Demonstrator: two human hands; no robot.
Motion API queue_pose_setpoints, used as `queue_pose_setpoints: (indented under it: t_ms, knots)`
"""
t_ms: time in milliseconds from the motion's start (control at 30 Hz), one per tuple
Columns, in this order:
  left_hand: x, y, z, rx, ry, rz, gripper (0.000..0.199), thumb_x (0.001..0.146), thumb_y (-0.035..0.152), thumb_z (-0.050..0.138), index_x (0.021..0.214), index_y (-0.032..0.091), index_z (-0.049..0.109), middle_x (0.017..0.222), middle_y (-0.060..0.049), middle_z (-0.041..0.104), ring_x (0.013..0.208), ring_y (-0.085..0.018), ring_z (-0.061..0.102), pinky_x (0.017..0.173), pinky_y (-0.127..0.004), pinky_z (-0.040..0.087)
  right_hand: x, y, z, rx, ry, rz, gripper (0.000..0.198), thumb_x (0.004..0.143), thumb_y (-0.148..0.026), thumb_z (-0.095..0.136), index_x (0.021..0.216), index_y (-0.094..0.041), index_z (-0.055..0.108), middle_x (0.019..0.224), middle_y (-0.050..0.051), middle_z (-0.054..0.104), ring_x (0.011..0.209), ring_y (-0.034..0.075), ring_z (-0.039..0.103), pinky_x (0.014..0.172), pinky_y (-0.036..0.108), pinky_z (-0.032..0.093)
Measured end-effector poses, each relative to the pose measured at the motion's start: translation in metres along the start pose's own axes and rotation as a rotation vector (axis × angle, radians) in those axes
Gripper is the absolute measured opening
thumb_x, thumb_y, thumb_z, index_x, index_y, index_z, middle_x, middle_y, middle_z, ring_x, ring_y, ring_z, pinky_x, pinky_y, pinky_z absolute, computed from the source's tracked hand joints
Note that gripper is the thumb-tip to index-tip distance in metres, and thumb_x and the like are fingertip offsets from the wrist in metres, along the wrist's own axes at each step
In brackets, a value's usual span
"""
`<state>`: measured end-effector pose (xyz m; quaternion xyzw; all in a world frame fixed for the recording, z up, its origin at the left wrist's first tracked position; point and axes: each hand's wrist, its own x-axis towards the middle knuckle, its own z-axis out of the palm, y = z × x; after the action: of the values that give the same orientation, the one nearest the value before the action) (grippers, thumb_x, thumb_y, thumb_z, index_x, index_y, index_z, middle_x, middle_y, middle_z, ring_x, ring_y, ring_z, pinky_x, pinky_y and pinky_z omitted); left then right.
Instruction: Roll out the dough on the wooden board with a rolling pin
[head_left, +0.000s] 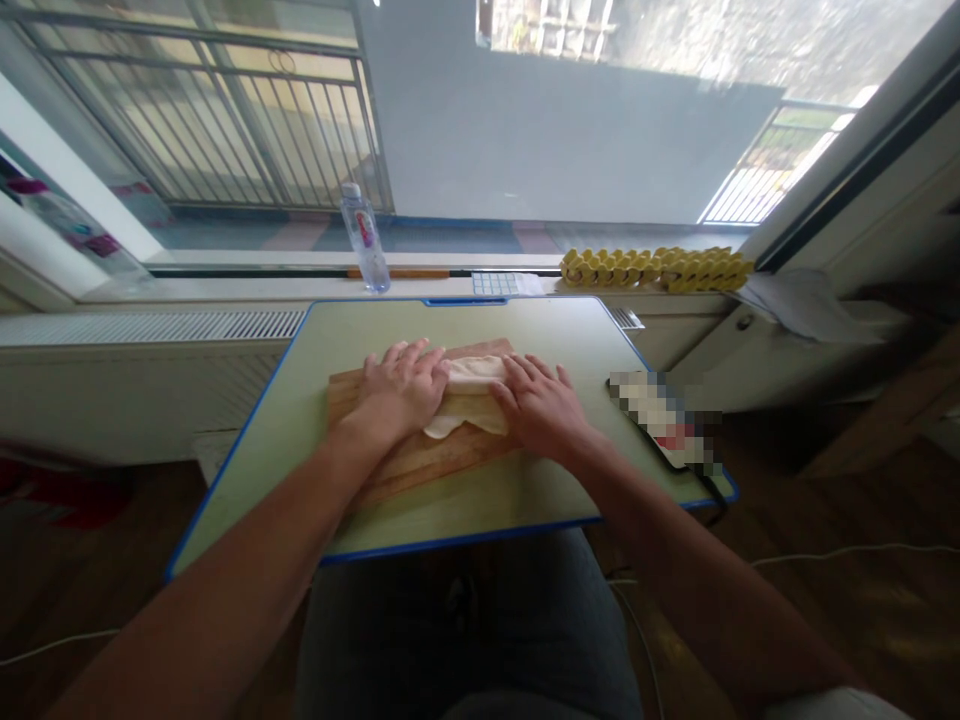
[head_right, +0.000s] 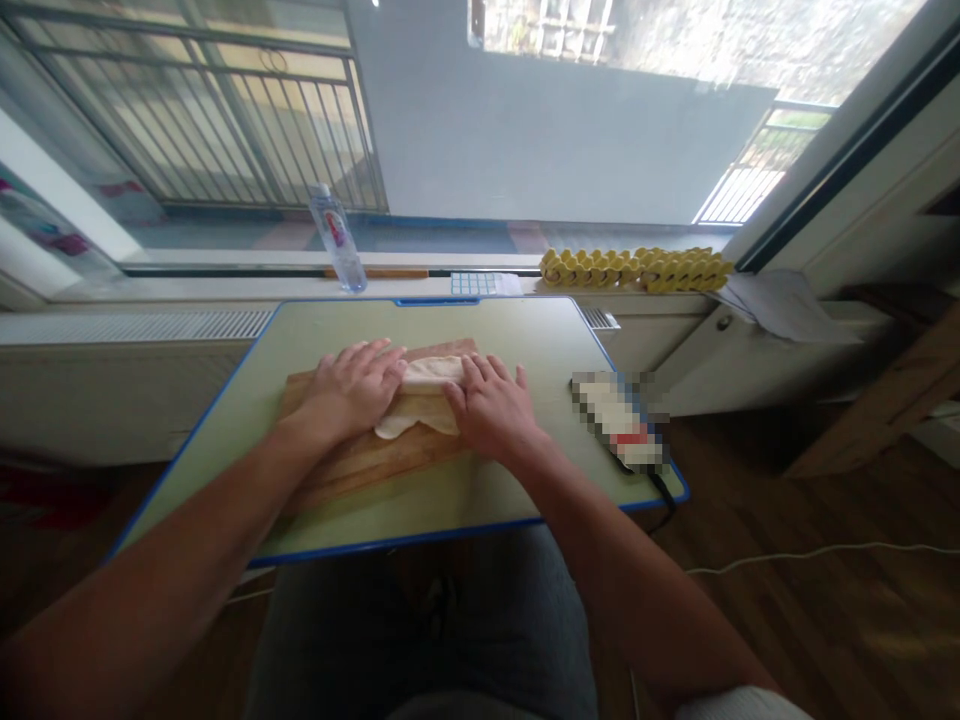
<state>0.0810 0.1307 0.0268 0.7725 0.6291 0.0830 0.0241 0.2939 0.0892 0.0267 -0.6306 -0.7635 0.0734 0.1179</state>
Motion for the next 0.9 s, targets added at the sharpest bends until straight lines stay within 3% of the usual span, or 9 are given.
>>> queue_pose_setpoints:
  t_ms: [133,200,367,467,533,767,900]
  knots:
    - [-0.039,-0.001,0.001,-0.009,0.032,0.082,0.065,0.107,0.050,0.022,0.161,0.021,0.045,0.164,-0.008,0.049,0.154,-0.030,0.039,0.127,-0.051,0.026,-0.038,-0.005,-0.001,0.003,0.001,-0.026,0.064,0.110,-0.053,0.030,0.165,-0.022,0.035,0.173,0.008,0.031,0.161,0.030,0.022,0.129,0.059,0.020]
    - [-0.044,-0.003,0.002,-0.012,0.024,0.092,0.065,0.107,0.050,0.022,0.163,0.022,0.041,0.166,-0.007,0.046,0.156,-0.030,0.035,0.128,-0.051,0.025,-0.041,-0.005,0.000,0.005,-0.001,-0.032,0.065,0.109,-0.054,0.030,0.167,-0.022,0.032,0.174,0.008,0.029,0.162,0.030,0.020,0.129,0.058,0.019]
    - [0.006,-0.007,-0.002,-0.050,-0.068,0.009,0.060,0.106,0.053,0.025,0.159,0.034,0.047,0.172,-0.003,0.036,0.159,-0.033,0.030,0.127,-0.062,0.019,0.010,0.001,0.000,-0.005,-0.040,0.016,0.065,0.110,-0.056,0.028,0.163,-0.021,0.040,0.172,0.009,0.033,0.160,0.034,0.023,0.127,0.065,0.020]
    - [0.039,-0.009,-0.004,-0.058,-0.128,-0.034,0.062,0.105,0.055,0.026,0.160,0.034,0.045,0.173,-0.005,0.034,0.159,-0.034,0.030,0.127,-0.062,0.020,0.042,0.001,-0.004,-0.017,-0.057,0.035,0.062,0.110,-0.057,0.021,0.153,-0.025,0.054,0.169,0.008,0.040,0.158,0.037,0.027,0.123,0.070,0.022]
    - [0.045,-0.009,-0.004,-0.055,-0.127,-0.038,0.062,0.105,0.055,0.026,0.160,0.033,0.045,0.173,-0.006,0.034,0.158,-0.034,0.031,0.126,-0.062,0.020,0.048,0.000,-0.005,-0.019,-0.049,0.044,0.061,0.111,-0.056,0.020,0.148,-0.026,0.058,0.168,0.008,0.043,0.156,0.038,0.031,0.122,0.072,0.023]
    - [-0.007,-0.003,0.000,-0.045,-0.028,0.022,0.061,0.107,0.052,0.023,0.160,0.032,0.045,0.172,-0.004,0.036,0.159,-0.032,0.029,0.127,-0.062,0.021,0.001,-0.004,0.001,-0.005,-0.003,0.046,0.068,0.110,-0.057,0.024,0.164,-0.017,0.038,0.171,0.010,0.035,0.159,0.032,0.027,0.127,0.063,0.022]
    - [-0.006,-0.005,-0.007,-0.101,-0.098,0.020,0.061,0.105,0.054,0.031,0.162,0.033,0.041,0.172,-0.004,0.034,0.160,-0.032,0.029,0.127,-0.064,0.019,0.003,0.001,-0.006,0.005,-0.047,0.045,0.073,0.108,-0.066,0.020,0.160,-0.022,0.045,0.169,0.010,0.039,0.160,0.033,0.026,0.127,0.066,0.016]
